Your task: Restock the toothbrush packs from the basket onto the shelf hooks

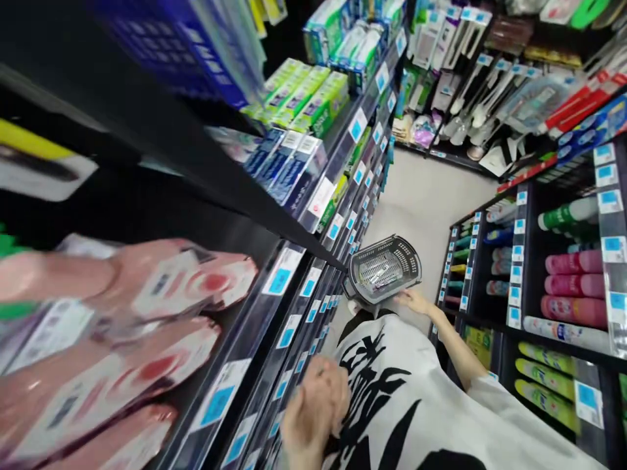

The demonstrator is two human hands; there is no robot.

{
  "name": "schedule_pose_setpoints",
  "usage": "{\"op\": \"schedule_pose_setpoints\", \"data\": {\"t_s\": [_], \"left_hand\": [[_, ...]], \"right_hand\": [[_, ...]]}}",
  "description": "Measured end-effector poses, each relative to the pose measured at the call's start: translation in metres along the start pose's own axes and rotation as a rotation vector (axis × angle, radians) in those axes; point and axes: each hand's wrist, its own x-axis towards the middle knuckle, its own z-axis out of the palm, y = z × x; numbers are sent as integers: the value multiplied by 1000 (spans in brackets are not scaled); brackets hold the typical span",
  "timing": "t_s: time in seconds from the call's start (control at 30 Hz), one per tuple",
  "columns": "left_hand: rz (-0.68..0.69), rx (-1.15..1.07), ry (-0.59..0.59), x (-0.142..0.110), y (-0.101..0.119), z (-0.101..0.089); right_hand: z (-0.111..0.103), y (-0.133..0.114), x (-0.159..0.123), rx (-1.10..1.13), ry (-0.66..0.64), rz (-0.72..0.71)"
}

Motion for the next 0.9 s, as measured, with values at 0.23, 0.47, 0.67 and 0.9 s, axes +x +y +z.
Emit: {"op": "schedule_pose_setpoints", "data": {"t_s": [0.23, 0.47, 0.67, 0.9], "left_hand": [[-272, 206, 201, 140, -42, -21], [-264, 773, 351, 250, -110, -57], [-287, 1235, 476, 356, -192, -80], [-679, 1738, 242, 537, -292, -166]], "right_hand": [[30, 82, -1, -92, 28, 219], [12, 129, 5, -96, -103, 255], [-71, 202, 87, -345, -244, 216], [-54, 314, 221, -500, -408, 176]]}}
